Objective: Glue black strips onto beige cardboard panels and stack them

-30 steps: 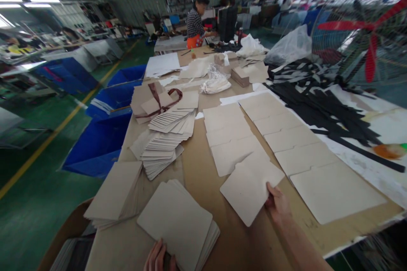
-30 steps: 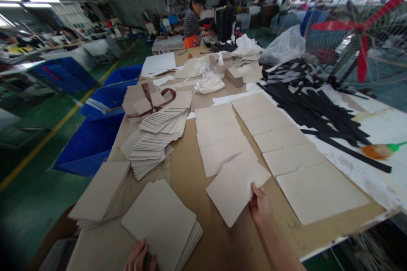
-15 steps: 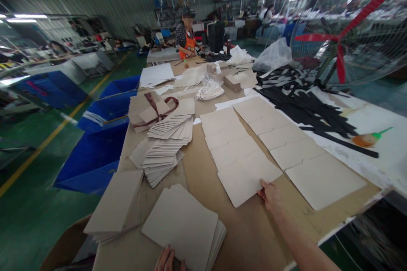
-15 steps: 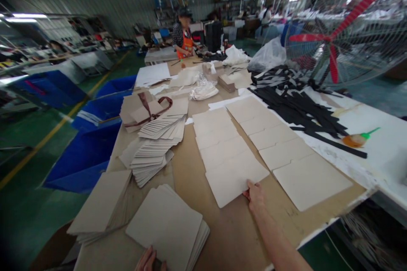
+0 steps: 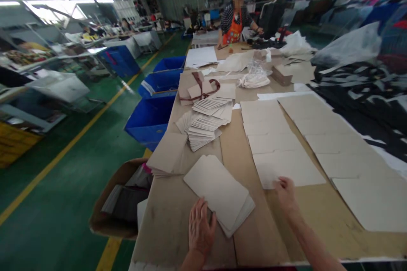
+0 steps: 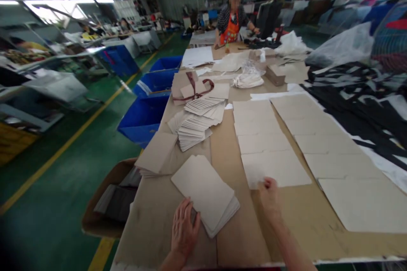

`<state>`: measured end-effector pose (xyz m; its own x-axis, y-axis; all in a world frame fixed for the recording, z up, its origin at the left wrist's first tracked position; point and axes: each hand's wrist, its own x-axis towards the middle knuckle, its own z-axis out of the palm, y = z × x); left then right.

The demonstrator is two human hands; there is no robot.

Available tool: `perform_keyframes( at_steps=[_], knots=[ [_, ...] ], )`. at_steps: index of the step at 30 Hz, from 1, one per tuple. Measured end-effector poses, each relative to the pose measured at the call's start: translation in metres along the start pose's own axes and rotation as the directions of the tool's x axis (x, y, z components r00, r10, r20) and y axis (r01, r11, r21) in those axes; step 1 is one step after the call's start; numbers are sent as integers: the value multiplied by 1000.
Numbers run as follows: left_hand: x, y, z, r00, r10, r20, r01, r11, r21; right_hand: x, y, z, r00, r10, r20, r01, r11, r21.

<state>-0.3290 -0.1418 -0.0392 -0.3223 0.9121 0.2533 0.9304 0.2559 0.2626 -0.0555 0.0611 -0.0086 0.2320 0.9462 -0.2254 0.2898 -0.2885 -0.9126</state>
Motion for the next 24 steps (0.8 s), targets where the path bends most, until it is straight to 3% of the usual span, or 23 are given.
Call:
perform_keyframes(
  at_steps=[2, 4, 7, 9, 13, 17, 24],
  knots=[
    [0, 1, -1, 1000, -15, 12, 15, 1000, -1, -16, -12, 43, 967, -114, 230, 139, 986, -95],
    [0, 2, -2, 1000, -15, 16, 15, 1000, -9, -30, -24, 87, 888, -200, 415, 283, 947, -149],
    [-1, 3, -3, 1000, -7, -1, 7, 1000, -24, -45, -40, 133, 798, -274, 537, 447, 867, -222],
    [-1, 3, -3, 1000, -3, -8, 3, 1000, -27, -50, -46, 149, 781, -279, 559, 503, 812, -298],
    [-1, 4, -4, 1000, 1, 17, -1, 1000, -19, -50, -54, 160, 811, -223, 541, 510, 723, -466],
    [-1, 3, -3, 1000, 4, 5, -4, 1000, -24, -41, -63, 163, 834, -153, 531, 469, 702, -536],
    [-1, 3, -2, 1000, 4, -6, -4, 1000, -19, -46, -80, 150, 746, -204, 634, 486, 817, -309]
  ],
)
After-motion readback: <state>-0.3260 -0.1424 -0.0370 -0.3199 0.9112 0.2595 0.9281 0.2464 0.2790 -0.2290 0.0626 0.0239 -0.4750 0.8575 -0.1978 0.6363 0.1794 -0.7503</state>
